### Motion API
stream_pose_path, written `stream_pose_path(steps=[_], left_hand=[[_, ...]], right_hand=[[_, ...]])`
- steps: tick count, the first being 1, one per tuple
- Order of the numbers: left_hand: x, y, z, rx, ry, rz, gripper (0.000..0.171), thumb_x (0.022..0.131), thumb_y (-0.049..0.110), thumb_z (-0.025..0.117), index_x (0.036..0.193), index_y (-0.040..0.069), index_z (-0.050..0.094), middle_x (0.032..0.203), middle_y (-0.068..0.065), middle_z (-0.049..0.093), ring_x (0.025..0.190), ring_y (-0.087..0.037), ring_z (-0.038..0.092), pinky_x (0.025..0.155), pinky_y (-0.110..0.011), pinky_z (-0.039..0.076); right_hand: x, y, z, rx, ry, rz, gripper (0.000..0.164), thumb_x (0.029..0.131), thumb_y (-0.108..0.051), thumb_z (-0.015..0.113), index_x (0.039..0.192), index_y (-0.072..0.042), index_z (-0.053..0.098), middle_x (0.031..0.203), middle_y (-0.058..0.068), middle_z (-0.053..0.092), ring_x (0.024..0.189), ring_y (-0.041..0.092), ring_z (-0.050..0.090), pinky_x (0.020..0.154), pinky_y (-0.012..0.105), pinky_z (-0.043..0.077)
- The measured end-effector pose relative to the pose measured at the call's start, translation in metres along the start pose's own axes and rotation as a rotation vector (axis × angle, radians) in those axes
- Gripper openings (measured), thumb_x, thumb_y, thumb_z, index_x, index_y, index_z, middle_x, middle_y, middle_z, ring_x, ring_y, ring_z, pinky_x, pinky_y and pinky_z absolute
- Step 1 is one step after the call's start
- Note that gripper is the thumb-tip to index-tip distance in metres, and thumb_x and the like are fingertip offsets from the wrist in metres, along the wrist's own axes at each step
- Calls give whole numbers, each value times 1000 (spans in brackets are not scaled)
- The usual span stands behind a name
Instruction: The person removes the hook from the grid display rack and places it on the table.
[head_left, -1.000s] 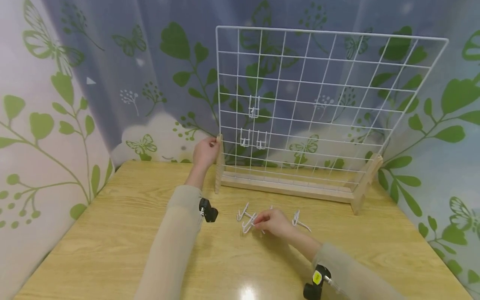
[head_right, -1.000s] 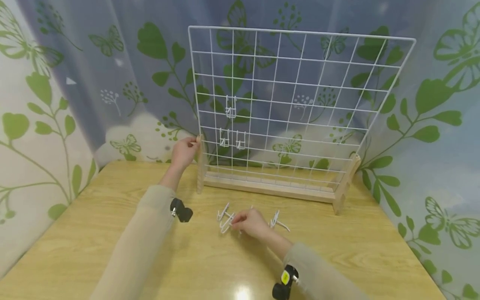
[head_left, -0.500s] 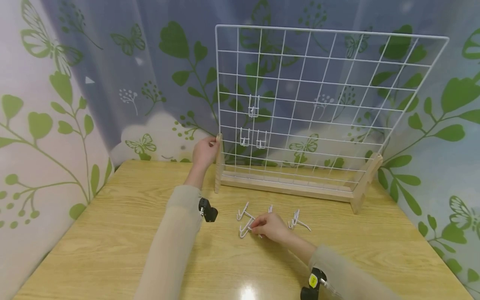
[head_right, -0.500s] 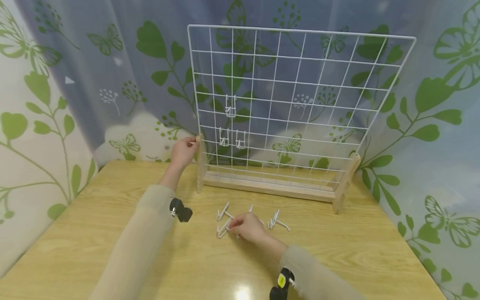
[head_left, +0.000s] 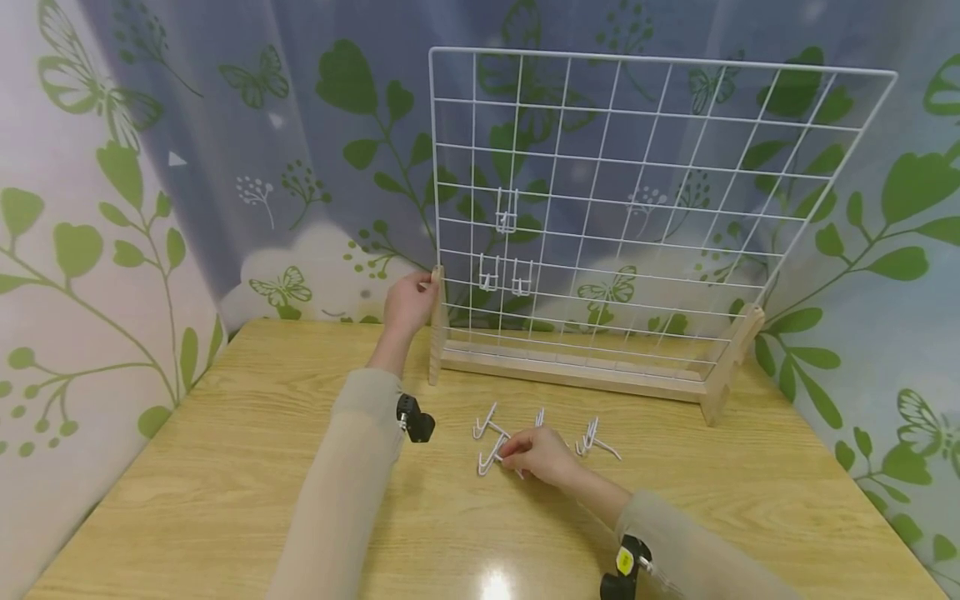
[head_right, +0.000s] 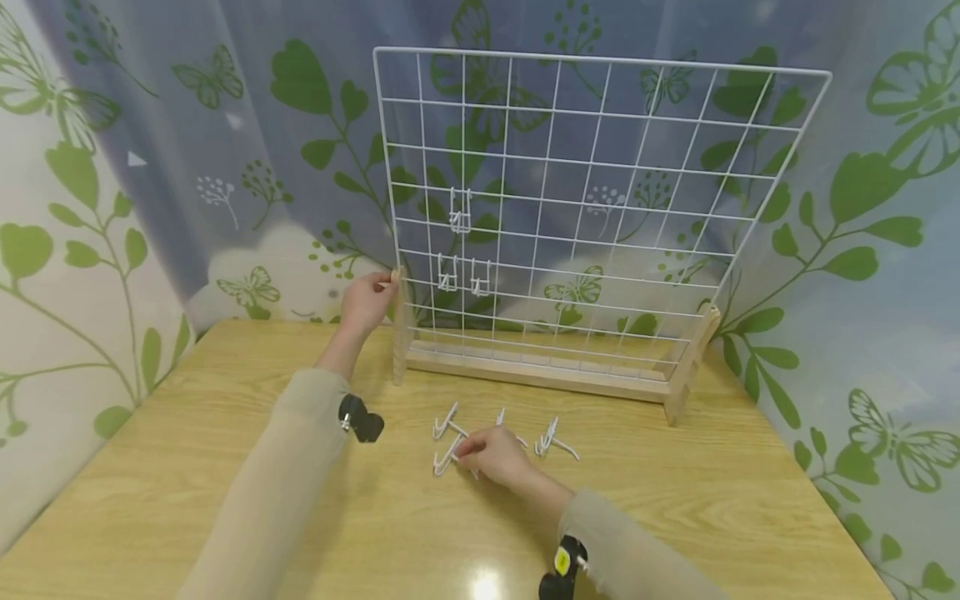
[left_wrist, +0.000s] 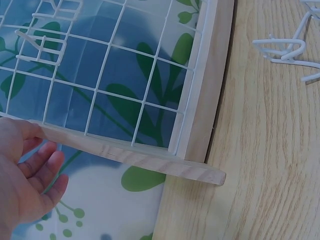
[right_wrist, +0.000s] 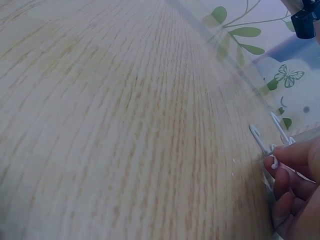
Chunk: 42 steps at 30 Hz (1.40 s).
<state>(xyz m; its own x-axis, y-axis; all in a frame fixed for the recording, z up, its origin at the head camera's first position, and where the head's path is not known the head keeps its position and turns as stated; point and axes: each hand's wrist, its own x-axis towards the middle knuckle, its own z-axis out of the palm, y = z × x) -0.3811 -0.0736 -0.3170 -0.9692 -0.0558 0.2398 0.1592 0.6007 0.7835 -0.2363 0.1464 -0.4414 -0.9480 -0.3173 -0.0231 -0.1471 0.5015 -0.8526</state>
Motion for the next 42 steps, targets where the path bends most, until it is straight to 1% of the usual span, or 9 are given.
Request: stream_pose_path(steps=[6,11,16,20,26,30,34,39,42], left_hand=[[1,0,-1,9,3,7,34,95,27,49,118,7,61,108,-14,63,93,-28,58,76,-40,47],[1,-1,-1,17,1,13,34,95,27,48,118,6,62,108,-14,63,93,-28,58,76,-40,47],[1,-1,0,16,-7,14,34,95,26,48,118,5,61,109,-14,63,94,-28,58,76,-40,47],[2,-1,0,14,-8,14,34,95,26,48,119,6,61,109,-14,62,94,-28,58,75,-40,47],[4,-2,0,11,-11,10,34,95,27,49,119,6,61,108,-14,63,93,-28,58,75,-39,47],[3,-2,0,14,-9,15,34,95,27,49,118,6,61,106,-14,63,91,-28,58,74,-39,47],[2,-2,0,19,-6,15,35,94,28,49,118,6,61,106,-14,64,91,-28,58,74,-39,47],[3,-3,0,17,-1,14,35,95,29,49,118,6,62,105,-14,63,90,-28,58,74,-39,47],[3,-3,0,19,-4,12,35,95,29,49,118,6,61,105,-14,63,90,-28,59,74,-39,47]], right_hand=[[0,0,-1,2,-8,-9,10,78,1,69,88,3,69,76,5,67,54,7,51,50,20,43],[-1,1,-1,-44,-23,-52,11,76,2,68,88,3,69,76,5,65,56,7,51,50,19,43],[-5,1,-2,-85,-26,-86,10,77,2,68,87,1,68,78,5,65,61,9,54,52,21,46],[-5,-1,-5,-137,7,-92,9,77,0,68,86,-2,69,78,3,66,65,10,55,55,22,46],[-4,-11,-14,-222,85,-63,6,80,-8,68,85,-6,70,75,-1,64,61,9,54,53,24,45],[-2,-17,-26,-184,112,-34,9,83,-8,66,90,-3,69,78,-1,62,67,13,56,57,26,47],[3,-24,-40,-136,141,-23,12,83,-8,65,92,0,68,78,1,64,64,17,58,58,28,50],[10,-30,-57,-93,180,-24,16,84,-8,65,94,3,68,81,5,67,67,28,60,63,38,52],[14,-34,-67,-91,187,-12,16,86,-10,64,96,2,68,83,6,68,70,30,59,66,42,51]])
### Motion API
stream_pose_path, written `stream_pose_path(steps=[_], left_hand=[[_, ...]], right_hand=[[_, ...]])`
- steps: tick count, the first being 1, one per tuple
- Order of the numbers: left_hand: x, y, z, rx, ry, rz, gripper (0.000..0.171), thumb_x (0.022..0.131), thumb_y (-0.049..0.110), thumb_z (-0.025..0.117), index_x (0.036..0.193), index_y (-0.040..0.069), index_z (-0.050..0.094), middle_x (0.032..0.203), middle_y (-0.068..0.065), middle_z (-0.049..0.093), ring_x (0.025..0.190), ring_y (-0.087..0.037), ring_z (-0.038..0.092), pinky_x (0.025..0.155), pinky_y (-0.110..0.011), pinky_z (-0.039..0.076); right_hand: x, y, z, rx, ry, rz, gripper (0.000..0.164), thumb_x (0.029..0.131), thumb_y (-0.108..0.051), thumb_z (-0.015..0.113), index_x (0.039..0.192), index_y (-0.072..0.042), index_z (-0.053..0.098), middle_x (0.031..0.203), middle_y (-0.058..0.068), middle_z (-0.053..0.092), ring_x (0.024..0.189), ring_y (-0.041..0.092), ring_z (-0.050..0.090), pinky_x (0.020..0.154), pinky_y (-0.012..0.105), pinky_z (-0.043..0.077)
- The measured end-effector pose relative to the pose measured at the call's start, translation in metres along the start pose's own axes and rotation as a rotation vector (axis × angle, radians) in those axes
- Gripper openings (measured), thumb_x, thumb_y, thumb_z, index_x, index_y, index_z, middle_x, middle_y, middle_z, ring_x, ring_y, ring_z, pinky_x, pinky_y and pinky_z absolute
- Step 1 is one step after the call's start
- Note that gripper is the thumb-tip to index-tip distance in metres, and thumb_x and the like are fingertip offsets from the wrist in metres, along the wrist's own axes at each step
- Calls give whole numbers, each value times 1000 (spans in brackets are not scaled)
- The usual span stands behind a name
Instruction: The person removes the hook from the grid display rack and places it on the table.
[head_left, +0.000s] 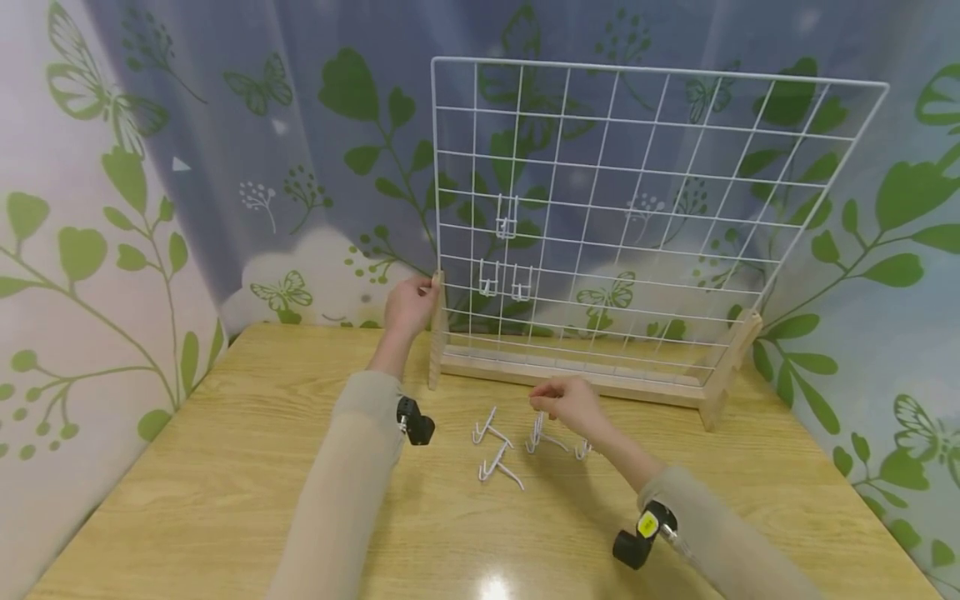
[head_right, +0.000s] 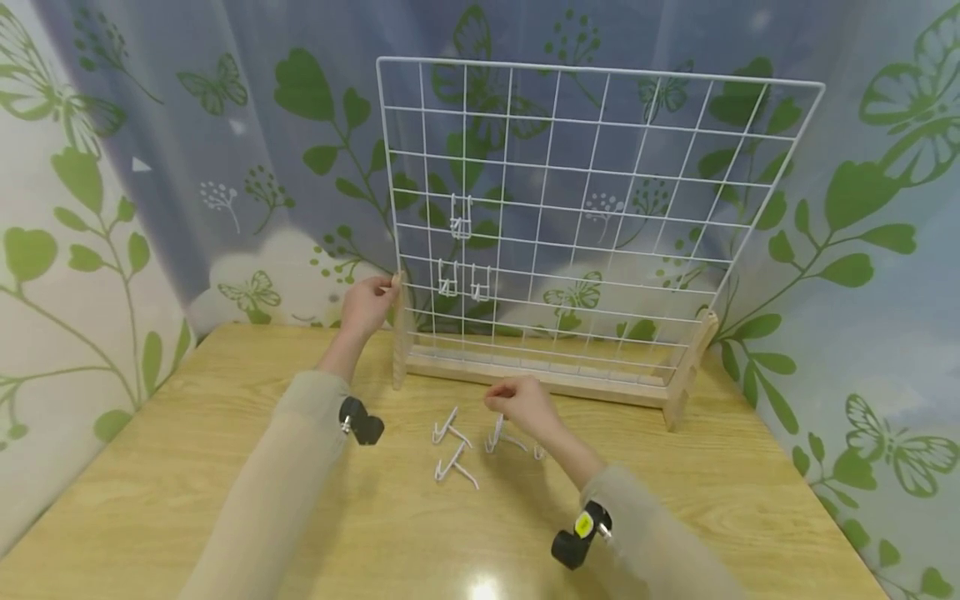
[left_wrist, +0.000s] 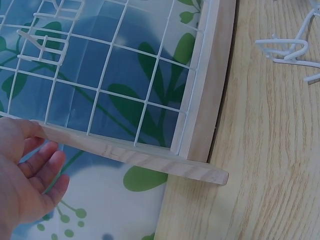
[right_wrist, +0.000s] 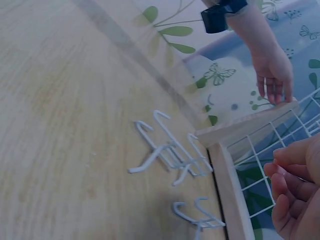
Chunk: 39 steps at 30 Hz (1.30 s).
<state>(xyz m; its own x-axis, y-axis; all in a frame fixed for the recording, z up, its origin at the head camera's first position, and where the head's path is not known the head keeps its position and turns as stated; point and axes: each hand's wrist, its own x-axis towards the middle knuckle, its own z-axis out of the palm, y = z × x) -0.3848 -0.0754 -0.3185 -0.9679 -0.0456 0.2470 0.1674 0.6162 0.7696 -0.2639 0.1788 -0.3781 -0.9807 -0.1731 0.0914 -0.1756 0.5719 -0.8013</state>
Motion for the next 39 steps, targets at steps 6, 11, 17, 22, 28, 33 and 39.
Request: stream_pose_path(steps=[6,11,17,22,28,33,39], left_hand=[[0,-1,0,-4,-6,0,34,95,29,50,117,6,62,105,-14,64,90,-28,59,73,-39,48],[0,0,1,-7,-1,-3,34,95,29,50,116,6,62,105,-14,64,88,-28,59,71,-39,48],[1,2,1,-15,12,3,34,94,30,51,115,6,63,102,-13,64,85,-26,59,69,-37,48],[1,2,3,-7,28,-6,32,93,28,52,112,7,65,99,-11,65,82,-25,59,68,-36,48],[1,3,4,4,45,-19,31,92,27,52,109,5,66,100,-12,65,87,-27,59,74,-38,47],[1,3,4,16,64,-22,30,93,26,52,108,4,65,99,-12,65,88,-28,59,75,-39,46],[1,3,5,11,78,-22,30,92,28,53,108,5,65,99,-12,65,87,-27,60,74,-39,47]], right_hand=[[9,-11,-17,-22,23,27,19,88,-18,63,100,-3,68,90,9,68,74,28,59,62,33,48],[15,-21,-28,14,23,29,25,90,-20,61,104,0,66,93,12,67,80,27,59,66,32,49],[22,-31,-39,-11,43,-11,27,91,-20,60,105,2,65,89,11,67,71,22,58,61,32,47],[28,-39,-44,-30,56,-10,26,91,-19,58,106,1,66,89,11,68,71,21,58,59,30,46],[35,-50,-49,-22,88,-7,30,91,-21,58,110,1,64,99,16,67,75,25,60,62,29,47],[41,-55,-52,-22,96,-28,29,92,-21,58,111,0,65,102,17,66,77,26,59,62,31,47],[46,-56,-54,-25,105,-40,29,91,-21,58,110,1,64,101,16,66,80,28,61,65,33,50]])
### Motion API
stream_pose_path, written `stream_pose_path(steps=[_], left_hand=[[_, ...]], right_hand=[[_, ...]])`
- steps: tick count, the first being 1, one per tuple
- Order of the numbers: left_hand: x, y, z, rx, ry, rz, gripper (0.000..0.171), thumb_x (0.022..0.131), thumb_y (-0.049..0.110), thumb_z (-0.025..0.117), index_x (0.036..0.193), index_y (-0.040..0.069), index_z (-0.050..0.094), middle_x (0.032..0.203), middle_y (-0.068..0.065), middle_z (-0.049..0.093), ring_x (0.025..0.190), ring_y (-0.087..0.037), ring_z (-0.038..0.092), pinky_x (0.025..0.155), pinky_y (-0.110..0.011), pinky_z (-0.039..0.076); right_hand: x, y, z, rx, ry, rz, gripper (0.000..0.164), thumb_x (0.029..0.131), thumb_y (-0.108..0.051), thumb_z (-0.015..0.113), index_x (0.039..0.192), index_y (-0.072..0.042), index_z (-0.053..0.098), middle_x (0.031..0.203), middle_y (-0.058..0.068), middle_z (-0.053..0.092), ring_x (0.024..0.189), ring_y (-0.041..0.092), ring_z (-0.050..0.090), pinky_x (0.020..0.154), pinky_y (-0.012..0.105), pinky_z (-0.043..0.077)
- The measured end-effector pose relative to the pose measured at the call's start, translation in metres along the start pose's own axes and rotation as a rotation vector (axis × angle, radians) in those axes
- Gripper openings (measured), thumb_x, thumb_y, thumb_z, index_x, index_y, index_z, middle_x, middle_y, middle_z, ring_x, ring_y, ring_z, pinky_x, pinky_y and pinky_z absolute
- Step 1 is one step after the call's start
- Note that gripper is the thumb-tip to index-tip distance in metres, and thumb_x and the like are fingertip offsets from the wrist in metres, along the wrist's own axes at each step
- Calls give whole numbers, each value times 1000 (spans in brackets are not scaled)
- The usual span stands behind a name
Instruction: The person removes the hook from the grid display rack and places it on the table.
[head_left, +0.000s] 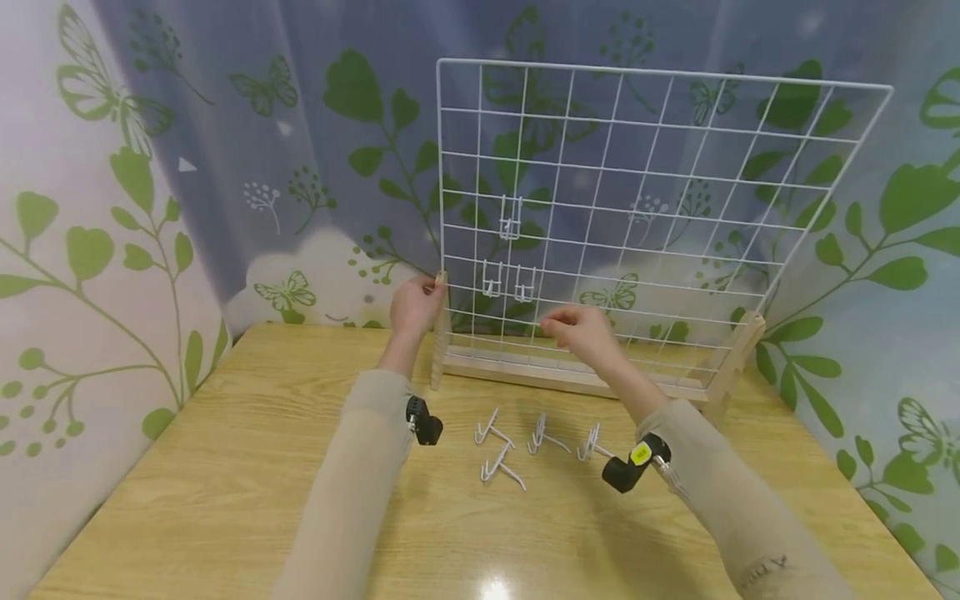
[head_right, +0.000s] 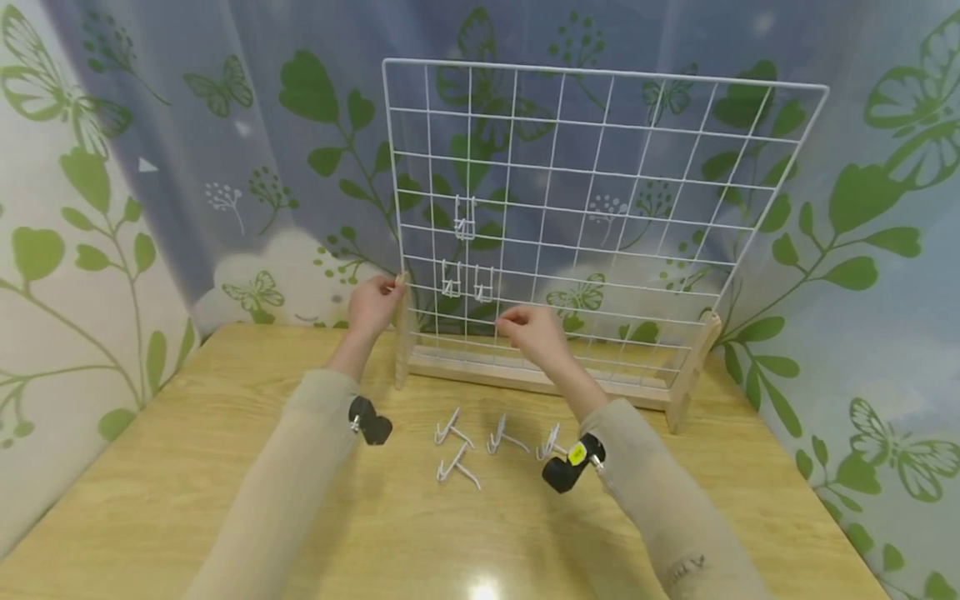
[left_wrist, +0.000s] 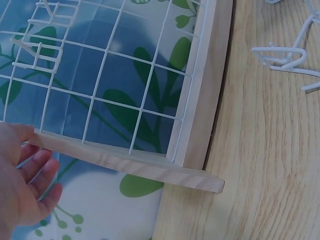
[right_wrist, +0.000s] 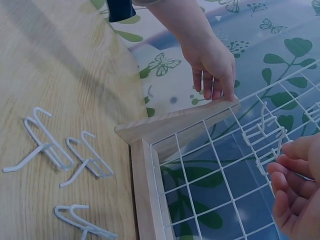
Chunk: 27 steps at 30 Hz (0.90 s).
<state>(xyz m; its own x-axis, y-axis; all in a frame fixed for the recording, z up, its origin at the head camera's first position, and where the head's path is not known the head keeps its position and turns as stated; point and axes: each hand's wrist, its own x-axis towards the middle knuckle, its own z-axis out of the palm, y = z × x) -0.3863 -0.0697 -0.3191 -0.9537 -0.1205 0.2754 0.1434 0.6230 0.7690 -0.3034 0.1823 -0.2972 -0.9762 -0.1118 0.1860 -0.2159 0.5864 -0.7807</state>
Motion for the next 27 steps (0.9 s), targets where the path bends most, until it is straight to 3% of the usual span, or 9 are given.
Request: stream_pose_path(steps=[6,13,22,27], left_hand=[[-1,0,1,-12,-2,-9,30,92,29,54,108,6,66,100,-11,65,89,-27,59,74,-39,47],[-2,1,1,-8,4,-13,30,92,30,55,108,8,66,100,-11,65,88,-27,59,74,-40,47],[0,-2,5,24,32,3,31,93,30,53,111,8,64,95,-10,65,83,-26,59,70,-38,46],[0,-2,4,23,43,5,30,93,29,54,112,8,63,94,-10,64,83,-26,59,70,-38,45]], right_hand=[[6,-2,1,33,-1,31,31,92,-21,57,113,0,62,104,17,65,85,33,61,74,43,49],[18,-4,1,78,34,44,30,92,-20,56,114,0,62,105,17,64,73,21,58,59,24,47],[31,-9,3,94,38,38,32,91,-22,57,115,-2,61,105,14,64,88,35,58,62,26,46],[35,-12,5,119,36,25,33,91,-19,58,116,2,60,108,17,63,85,33,58,65,29,47]])
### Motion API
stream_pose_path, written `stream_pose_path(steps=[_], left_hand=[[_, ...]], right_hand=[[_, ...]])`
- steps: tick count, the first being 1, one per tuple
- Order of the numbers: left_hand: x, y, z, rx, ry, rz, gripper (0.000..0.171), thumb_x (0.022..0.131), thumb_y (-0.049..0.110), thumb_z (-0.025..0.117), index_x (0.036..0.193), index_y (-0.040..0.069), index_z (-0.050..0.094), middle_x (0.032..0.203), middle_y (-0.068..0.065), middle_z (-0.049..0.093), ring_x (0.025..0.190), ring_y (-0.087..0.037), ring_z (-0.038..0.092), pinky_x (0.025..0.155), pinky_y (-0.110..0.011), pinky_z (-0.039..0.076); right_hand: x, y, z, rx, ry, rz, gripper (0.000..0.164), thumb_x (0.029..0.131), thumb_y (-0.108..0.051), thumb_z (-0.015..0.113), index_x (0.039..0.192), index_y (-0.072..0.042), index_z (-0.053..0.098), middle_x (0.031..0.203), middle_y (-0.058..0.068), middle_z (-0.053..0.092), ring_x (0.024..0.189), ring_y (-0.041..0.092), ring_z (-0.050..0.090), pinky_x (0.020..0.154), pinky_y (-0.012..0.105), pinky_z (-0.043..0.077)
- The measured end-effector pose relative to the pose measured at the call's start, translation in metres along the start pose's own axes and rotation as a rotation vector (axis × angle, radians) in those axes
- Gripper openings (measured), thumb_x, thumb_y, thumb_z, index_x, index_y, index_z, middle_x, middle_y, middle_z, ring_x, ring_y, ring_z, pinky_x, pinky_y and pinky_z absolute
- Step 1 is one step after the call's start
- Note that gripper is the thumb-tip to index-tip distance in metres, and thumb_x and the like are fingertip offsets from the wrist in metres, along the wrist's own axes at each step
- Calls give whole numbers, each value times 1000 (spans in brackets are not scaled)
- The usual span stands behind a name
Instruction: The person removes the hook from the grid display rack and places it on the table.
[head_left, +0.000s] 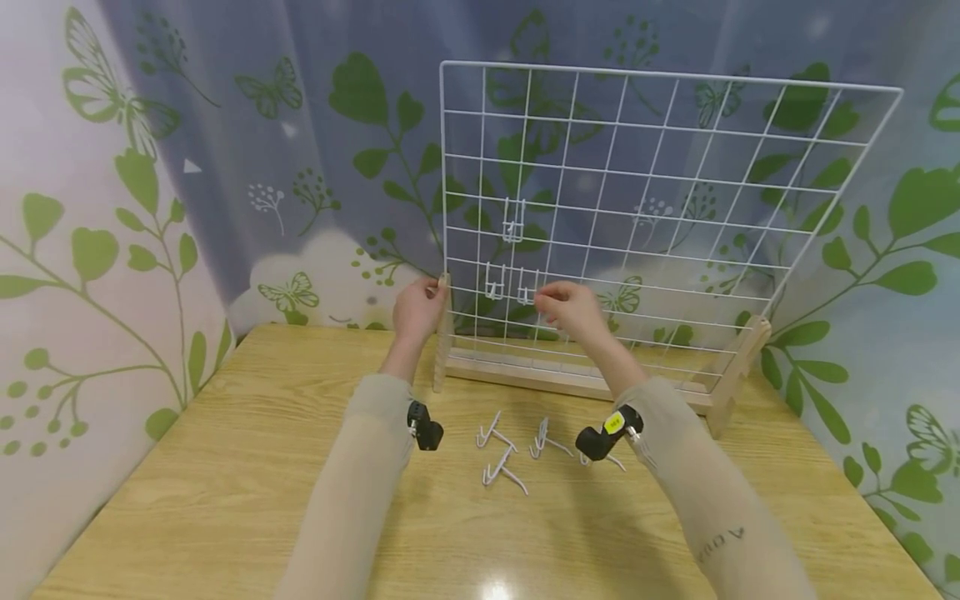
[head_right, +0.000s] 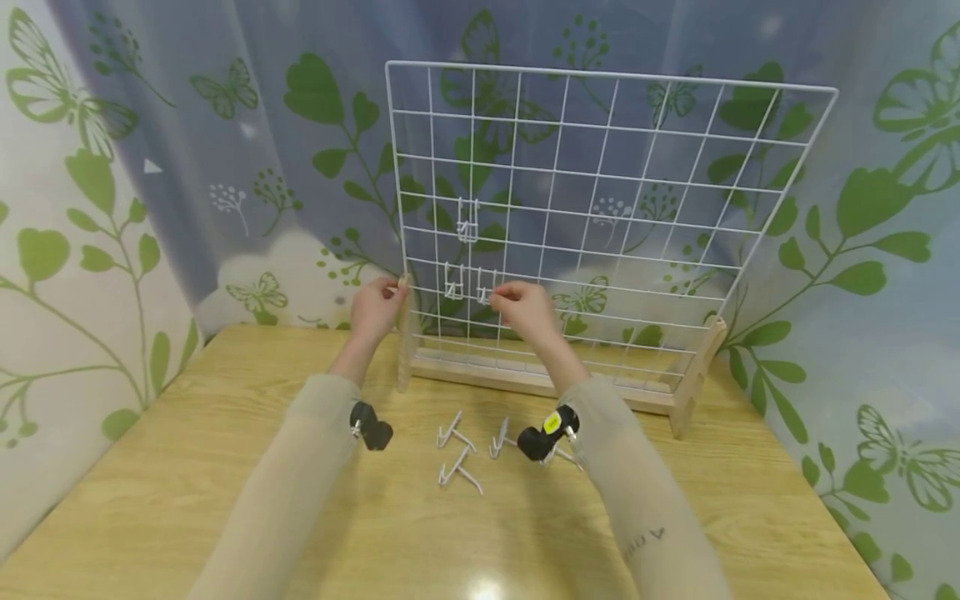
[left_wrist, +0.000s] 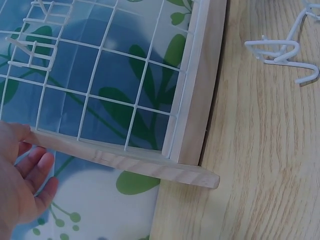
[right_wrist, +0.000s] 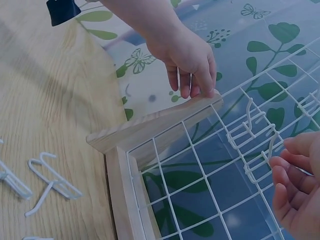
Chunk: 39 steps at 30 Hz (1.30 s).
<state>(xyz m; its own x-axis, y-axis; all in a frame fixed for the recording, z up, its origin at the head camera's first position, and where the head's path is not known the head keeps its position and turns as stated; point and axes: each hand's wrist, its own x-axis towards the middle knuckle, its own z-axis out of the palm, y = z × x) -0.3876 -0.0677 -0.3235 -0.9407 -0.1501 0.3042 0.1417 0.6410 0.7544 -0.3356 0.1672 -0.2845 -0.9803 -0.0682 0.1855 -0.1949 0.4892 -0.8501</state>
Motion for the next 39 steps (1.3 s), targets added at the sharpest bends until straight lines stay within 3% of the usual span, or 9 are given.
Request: stream_pose_path(steps=[5,15,24,30,39], left_hand=[[-1,0,0,0,4,18,33,93,27,53,120,10,59,95,-10,64,81,-25,58,67,-37,46],[-2,0,-2,8,12,24,34,93,25,53,124,11,58,94,-10,64,79,-25,58,65,-37,46],[-1,-1,0,35,-13,32,35,94,26,52,126,11,56,97,-10,64,82,-26,59,68,-38,46],[-2,-1,1,32,-5,29,35,94,26,53,125,12,57,96,-9,64,82,-25,59,67,-38,46],[-1,1,1,19,-1,22,34,93,25,54,124,12,57,94,-8,64,80,-25,59,67,-38,45]], right_hand=[[1,-4,3,6,4,-2,31,92,-18,57,115,1,61,104,18,63,73,18,56,68,34,48],[7,-10,13,15,27,7,30,91,-20,57,114,-1,62,105,14,64,82,31,58,61,27,47],[15,-6,17,-2,40,35,29,91,-18,57,115,-2,61,105,15,64,70,18,55,56,22,44],[17,-8,20,75,32,105,27,92,-17,57,115,-3,62,106,14,65,78,25,58,60,27,47],[17,-13,18,178,36,159,28,92,-13,56,117,-2,61,103,12,64,76,18,56,54,20,43]])
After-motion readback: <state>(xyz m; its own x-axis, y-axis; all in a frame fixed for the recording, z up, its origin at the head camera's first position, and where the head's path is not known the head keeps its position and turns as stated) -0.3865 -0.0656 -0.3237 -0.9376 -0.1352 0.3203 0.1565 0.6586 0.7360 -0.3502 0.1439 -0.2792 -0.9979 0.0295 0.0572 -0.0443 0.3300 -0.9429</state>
